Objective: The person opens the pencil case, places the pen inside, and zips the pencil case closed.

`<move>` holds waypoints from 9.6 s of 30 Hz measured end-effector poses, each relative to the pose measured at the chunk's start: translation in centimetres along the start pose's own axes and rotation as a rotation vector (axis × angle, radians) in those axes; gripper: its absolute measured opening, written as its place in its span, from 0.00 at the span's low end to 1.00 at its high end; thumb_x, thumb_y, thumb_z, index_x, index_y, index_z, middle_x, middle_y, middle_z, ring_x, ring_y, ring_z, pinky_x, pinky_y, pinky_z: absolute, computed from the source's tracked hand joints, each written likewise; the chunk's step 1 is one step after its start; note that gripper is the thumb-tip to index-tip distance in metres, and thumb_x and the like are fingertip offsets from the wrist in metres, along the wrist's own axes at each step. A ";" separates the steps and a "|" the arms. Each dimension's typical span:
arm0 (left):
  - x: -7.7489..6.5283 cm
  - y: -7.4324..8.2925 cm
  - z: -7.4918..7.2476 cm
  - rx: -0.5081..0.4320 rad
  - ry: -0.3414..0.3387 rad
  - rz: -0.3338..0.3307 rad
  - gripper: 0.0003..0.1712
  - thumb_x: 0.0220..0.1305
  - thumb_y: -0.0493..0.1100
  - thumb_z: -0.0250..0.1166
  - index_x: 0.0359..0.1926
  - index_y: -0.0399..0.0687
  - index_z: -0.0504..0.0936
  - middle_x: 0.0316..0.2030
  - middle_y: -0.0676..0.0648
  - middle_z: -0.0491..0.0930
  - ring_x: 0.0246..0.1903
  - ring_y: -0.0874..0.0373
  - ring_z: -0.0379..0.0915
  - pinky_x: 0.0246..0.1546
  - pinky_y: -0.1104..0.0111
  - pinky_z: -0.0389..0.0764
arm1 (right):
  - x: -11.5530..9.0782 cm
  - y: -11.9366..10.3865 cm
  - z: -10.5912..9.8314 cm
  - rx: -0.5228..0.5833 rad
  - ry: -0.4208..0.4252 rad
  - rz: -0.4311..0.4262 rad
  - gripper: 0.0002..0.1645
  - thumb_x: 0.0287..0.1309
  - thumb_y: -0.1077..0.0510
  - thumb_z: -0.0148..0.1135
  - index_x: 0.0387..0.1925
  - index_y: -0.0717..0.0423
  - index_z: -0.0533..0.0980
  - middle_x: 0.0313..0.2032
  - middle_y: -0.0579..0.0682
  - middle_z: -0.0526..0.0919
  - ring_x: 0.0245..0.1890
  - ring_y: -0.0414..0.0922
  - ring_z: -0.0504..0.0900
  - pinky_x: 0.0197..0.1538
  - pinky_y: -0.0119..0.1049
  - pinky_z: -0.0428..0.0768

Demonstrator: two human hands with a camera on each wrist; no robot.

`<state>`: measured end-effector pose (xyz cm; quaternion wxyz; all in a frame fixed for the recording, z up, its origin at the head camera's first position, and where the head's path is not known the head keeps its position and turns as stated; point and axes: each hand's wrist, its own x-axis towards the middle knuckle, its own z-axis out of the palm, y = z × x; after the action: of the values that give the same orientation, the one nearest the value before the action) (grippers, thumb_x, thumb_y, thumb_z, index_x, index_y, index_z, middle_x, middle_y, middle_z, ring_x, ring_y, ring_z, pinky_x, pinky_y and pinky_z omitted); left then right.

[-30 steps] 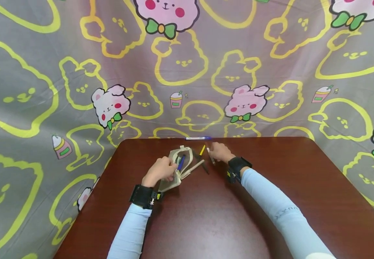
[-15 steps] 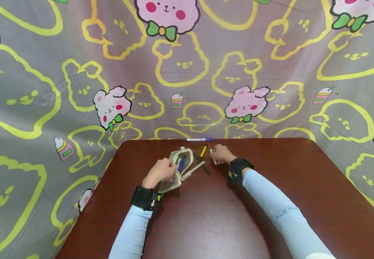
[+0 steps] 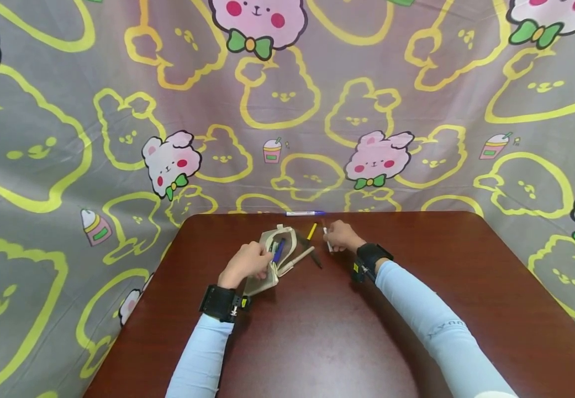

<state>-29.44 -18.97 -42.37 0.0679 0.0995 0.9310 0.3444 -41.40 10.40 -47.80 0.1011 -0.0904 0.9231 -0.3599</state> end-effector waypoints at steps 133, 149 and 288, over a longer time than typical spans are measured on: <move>-0.3 0.5 -0.1 -0.027 -0.017 -0.035 0.16 0.66 0.43 0.55 0.20 0.46 0.72 0.19 0.47 0.81 0.18 0.59 0.81 0.22 0.66 0.82 | -4.1 -6.0 1.3 0.061 -0.251 -0.181 0.16 0.65 0.54 0.57 0.45 0.60 0.82 0.25 0.54 0.85 0.17 0.44 0.81 0.20 0.34 0.76; -0.1 0.6 0.0 -0.032 -0.020 -0.032 0.17 0.66 0.43 0.55 0.19 0.46 0.71 0.19 0.47 0.81 0.19 0.58 0.81 0.23 0.65 0.83 | -4.3 -6.4 2.9 0.051 -0.293 -0.177 0.12 0.66 0.54 0.57 0.45 0.53 0.82 0.25 0.53 0.86 0.19 0.46 0.82 0.19 0.34 0.75; -1.5 1.1 0.7 -0.028 0.010 -0.050 0.16 0.67 0.43 0.55 0.21 0.45 0.73 0.20 0.47 0.81 0.19 0.57 0.81 0.24 0.64 0.84 | -3.5 -6.8 1.8 0.199 -0.131 -0.214 0.17 0.63 0.56 0.54 0.41 0.67 0.80 0.31 0.65 0.85 0.17 0.42 0.78 0.20 0.32 0.75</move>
<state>-27.68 -18.01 -42.10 0.0732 0.0735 0.9287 0.3561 -36.89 5.13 -43.99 0.1304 -0.2010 0.8594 -0.4516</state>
